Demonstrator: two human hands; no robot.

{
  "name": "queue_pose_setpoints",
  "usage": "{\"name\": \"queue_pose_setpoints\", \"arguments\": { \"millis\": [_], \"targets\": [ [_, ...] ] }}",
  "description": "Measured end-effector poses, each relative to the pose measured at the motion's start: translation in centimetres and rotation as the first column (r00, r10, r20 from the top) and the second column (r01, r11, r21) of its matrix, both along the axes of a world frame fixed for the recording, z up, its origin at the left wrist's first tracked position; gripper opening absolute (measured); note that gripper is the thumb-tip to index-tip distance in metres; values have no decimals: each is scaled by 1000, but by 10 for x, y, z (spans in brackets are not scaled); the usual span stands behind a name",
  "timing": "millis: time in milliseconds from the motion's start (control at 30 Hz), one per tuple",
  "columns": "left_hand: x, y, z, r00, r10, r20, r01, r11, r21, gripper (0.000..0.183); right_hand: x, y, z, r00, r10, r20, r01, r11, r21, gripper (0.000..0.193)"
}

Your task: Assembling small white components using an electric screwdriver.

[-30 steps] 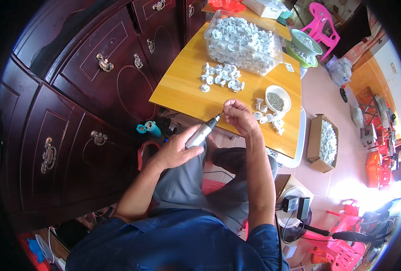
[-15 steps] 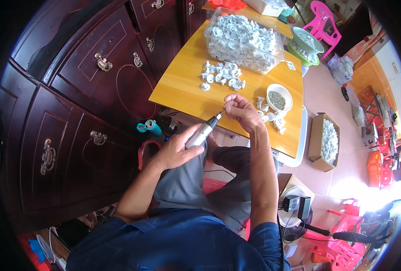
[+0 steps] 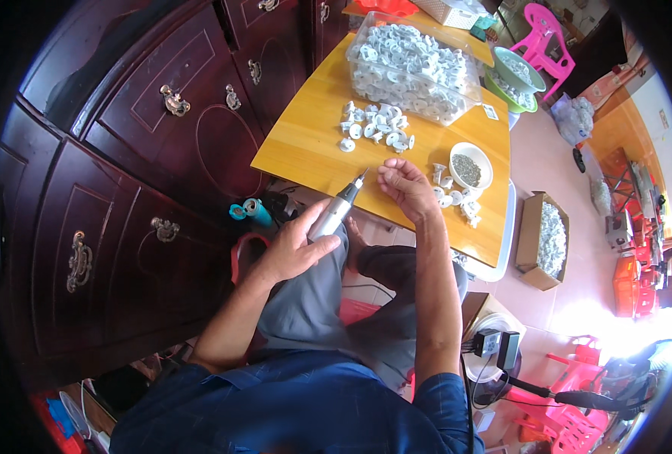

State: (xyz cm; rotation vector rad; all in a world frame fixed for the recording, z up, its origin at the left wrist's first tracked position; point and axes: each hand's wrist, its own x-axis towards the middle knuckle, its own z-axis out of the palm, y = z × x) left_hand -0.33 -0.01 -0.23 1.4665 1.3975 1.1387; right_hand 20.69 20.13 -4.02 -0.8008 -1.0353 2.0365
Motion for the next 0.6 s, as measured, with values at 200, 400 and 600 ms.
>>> {"name": "queue_pose_setpoints", "arguments": {
  "millis": [200,400,600],
  "targets": [
    [-1,0,3,1000,18,9,-17,998,-56,63,-10,2,-5,965,-229,126,205,962,180,18],
    [-3,2,0,999,34,-7,-34,999,1,65,-19,6,24,780,-431,453,86,792,605,16],
    [-13,4,-2,991,114,73,-112,993,-32,62,-51,7,37,607,-559,565,-178,597,782,16]
  ]
}}
